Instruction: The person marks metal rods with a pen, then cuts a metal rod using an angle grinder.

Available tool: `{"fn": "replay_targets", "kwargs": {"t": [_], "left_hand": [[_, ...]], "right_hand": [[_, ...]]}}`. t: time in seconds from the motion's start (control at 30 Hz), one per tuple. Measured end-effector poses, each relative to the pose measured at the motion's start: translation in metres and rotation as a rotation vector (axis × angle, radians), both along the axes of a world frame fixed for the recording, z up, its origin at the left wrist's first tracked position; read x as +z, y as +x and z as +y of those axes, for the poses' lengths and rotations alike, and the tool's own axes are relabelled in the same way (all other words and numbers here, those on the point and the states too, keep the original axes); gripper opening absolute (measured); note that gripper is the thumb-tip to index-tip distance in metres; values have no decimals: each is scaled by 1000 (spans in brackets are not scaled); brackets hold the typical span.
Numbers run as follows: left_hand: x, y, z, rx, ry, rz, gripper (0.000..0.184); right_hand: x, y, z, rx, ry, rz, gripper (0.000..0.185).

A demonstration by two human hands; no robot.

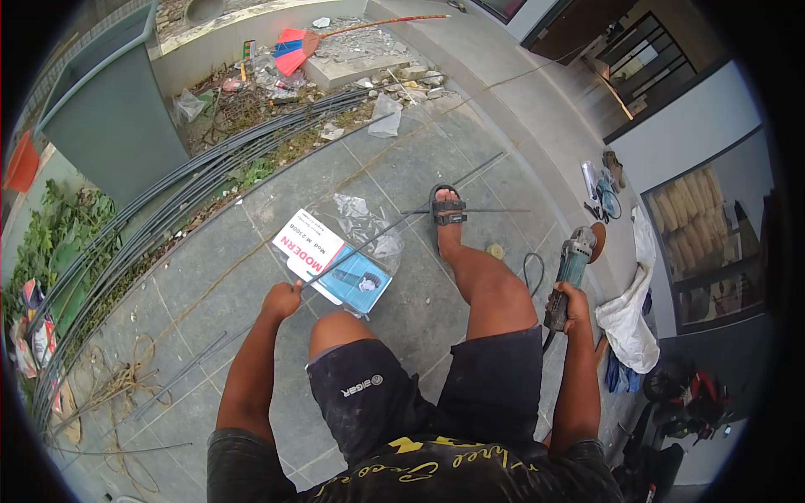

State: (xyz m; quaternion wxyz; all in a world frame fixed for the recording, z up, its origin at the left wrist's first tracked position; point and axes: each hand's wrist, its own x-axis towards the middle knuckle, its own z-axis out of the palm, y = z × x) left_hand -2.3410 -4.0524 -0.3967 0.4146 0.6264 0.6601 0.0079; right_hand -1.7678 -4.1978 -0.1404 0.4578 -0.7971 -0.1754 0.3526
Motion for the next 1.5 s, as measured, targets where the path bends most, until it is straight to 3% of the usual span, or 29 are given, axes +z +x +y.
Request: {"fn": "replay_targets", "kwargs": {"t": [0.53,1.13,1.5], "left_hand": [[10,-2,-3,-27,38,-78,58],[-2,-4,0,5,8,-108,54],[-16,-5,6,25,-77,-126,54]], "right_hand": [[-20,-27,76,111,-11,35,22],[-21,40,124,-70,-32,-11,35],[-27,31,182,-20,-49,-45,29]]}}
